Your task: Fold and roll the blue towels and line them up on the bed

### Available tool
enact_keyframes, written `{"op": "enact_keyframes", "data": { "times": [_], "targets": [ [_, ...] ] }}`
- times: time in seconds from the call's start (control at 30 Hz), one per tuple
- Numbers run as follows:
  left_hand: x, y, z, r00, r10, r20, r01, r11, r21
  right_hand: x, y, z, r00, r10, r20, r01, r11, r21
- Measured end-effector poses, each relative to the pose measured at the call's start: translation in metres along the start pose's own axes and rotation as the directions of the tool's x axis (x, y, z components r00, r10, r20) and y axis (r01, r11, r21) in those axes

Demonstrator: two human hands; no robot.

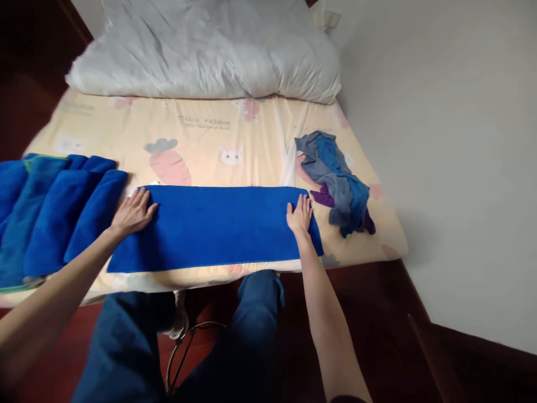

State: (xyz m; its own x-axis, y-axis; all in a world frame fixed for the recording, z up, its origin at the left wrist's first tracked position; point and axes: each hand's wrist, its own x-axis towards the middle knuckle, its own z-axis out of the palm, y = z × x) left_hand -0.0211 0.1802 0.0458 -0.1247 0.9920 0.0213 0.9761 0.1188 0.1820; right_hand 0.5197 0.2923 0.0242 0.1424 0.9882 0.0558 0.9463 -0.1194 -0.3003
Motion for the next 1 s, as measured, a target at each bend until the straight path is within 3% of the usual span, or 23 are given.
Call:
{"op": "enact_keyframes", "data": {
  "times": [0.13,0.27,0.33,0.4,0.47,0.53,0.63,0.7,0.77,0.87,1.0],
  "targets": [
    [0.032,-0.016,0.019,0.998,-0.005,-0.055,0.002,0.999,-0.039,0.046,0.031,0.012,0.996,-0.017,0.082,0.023,0.997,-0.075],
    [0.037,-0.020,0.018,0.991,-0.016,-0.133,0.015,1.000,-0.011,0.080,0.048,0.020,0.998,-0.067,0.006,0.067,0.986,-0.156],
    [0.037,-0.016,0.012,0.989,-0.029,-0.146,0.029,1.000,-0.002,0.085,0.045,0.020,0.996,-0.092,-0.013,0.089,0.984,-0.155],
    [0.029,-0.006,0.008,0.986,-0.052,-0.160,0.054,0.998,0.012,0.075,0.043,0.017,0.993,-0.102,-0.059,0.094,0.986,-0.136],
    [0.007,0.006,0.008,0.983,-0.071,-0.171,0.079,0.996,0.039,0.044,0.046,0.008,0.982,-0.128,-0.137,0.113,0.988,-0.110],
    [-0.034,0.018,0.011,0.984,-0.062,-0.166,0.073,0.995,0.065,-0.003,0.059,-0.004,0.972,-0.176,-0.153,0.165,0.983,-0.079],
    [-0.115,0.029,0.016,0.992,-0.020,-0.125,0.022,1.000,0.014,-0.080,0.091,-0.022,0.978,-0.210,0.007,0.210,0.976,-0.056],
    [-0.166,0.032,0.017,0.983,-0.052,-0.174,0.052,0.999,-0.005,-0.122,0.110,-0.030,0.988,-0.139,0.062,0.143,0.988,-0.060],
    [-0.207,0.035,0.017,0.971,-0.088,-0.224,0.086,0.996,-0.017,-0.157,0.117,-0.036,0.999,-0.018,0.040,0.019,1.000,-0.019],
    [-0.256,0.044,0.017,0.961,-0.154,-0.229,0.150,0.988,-0.037,-0.207,0.094,-0.040,0.985,0.138,-0.105,-0.117,0.977,0.180],
    [-0.315,0.058,0.019,0.972,-0.156,-0.178,0.150,0.988,-0.048,-0.282,0.019,-0.039,0.977,0.100,-0.191,0.022,0.833,0.552]
  ]
}}
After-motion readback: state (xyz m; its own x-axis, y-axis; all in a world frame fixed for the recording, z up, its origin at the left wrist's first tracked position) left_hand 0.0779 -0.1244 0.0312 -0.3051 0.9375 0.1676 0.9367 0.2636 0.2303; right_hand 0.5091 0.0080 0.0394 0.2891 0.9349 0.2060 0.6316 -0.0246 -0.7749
